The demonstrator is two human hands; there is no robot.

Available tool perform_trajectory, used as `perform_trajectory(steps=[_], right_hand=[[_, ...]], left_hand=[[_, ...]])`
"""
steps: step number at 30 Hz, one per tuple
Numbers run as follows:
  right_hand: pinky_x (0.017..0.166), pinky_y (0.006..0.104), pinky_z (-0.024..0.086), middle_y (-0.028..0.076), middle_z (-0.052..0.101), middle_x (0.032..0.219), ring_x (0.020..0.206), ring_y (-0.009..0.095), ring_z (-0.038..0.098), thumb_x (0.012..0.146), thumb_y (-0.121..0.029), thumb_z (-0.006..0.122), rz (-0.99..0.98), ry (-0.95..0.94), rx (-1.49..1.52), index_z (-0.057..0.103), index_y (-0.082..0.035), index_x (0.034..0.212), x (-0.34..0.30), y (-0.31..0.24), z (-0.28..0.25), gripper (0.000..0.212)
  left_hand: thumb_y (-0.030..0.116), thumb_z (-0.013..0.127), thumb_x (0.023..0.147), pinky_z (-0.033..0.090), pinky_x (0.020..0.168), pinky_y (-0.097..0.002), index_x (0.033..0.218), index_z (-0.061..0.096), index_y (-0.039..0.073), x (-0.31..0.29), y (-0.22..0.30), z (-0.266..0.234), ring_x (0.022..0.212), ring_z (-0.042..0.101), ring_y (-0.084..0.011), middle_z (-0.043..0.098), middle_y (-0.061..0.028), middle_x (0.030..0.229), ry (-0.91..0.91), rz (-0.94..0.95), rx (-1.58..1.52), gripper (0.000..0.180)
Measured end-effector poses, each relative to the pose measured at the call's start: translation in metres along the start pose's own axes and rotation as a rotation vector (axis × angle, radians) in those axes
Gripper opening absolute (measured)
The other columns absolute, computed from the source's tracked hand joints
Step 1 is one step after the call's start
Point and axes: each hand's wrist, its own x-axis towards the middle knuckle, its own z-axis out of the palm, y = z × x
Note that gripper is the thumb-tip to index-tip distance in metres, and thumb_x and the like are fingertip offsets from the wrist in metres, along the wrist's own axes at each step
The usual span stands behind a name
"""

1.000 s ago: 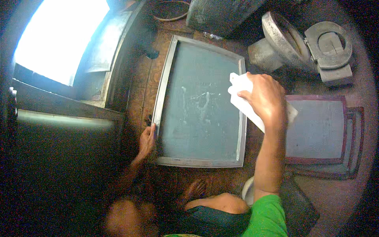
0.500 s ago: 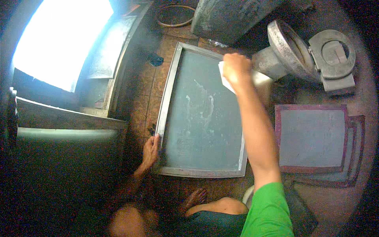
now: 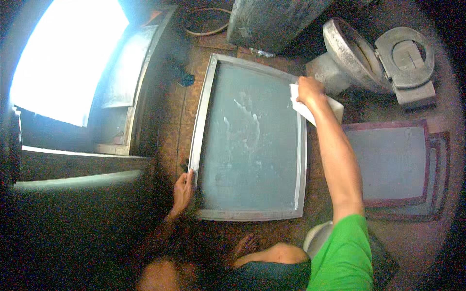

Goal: The person cleans a window frame by rinsing it with water from a cup, applying a cleaning liquid from a bottle, and scrubbing with a sponge. They repeat this process on both sides of the frame, then rinse it again.

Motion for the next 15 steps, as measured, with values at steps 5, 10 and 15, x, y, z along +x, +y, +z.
perform_trajectory(steps=[5, 10, 15], right_hand=[[0.096, 0.0505, 0.057, 0.018, 0.076, 0.117, 0.108, 0.039, 0.074, 0.079, -0.026, 0.090, 0.067, 0.161, 0.235, 0.074, -0.011, 0.129, -0.127, 0.012, -0.090, 0.055], [0.097, 0.0509, 0.055, 0.019, 0.075, 0.119, 0.111, 0.041, 0.071, 0.078, -0.028, 0.089, 0.078, -0.247, -0.002, 0.073, -0.009, 0.128, -0.087, 0.011, 0.021, 0.055], [0.098, 0.0505, 0.053, 0.027, 0.071, 0.117, 0.114, 0.040, 0.068, 0.083, -0.021, 0.085, 0.111, -0.044, 0.332, 0.067, -0.010, 0.140, -0.225, -0.008, -0.049, 0.062]], left_hand=[[0.053, 0.055, 0.108, 0.044, 0.065, -0.0378, 0.088, 0.065, 0.002, -0.001, -0.009, -0.004, 0.070, 0.051, -0.0161, 0.054, -0.0046, 0.071, 0.035, -0.038, 0.014, 0.056], [0.054, 0.054, 0.109, 0.045, 0.069, -0.0365, 0.087, 0.065, 0.002, 0.000, -0.015, 0.012, 0.073, 0.053, -0.0166, 0.055, -0.0054, 0.073, 0.001, -0.014, -0.045, 0.057], [0.053, 0.053, 0.109, 0.043, 0.069, -0.0368, 0.082, 0.060, 0.002, 0.002, -0.024, -0.003, 0.074, 0.049, -0.0159, 0.052, -0.0044, 0.073, 0.011, 0.007, -0.052, 0.058]])
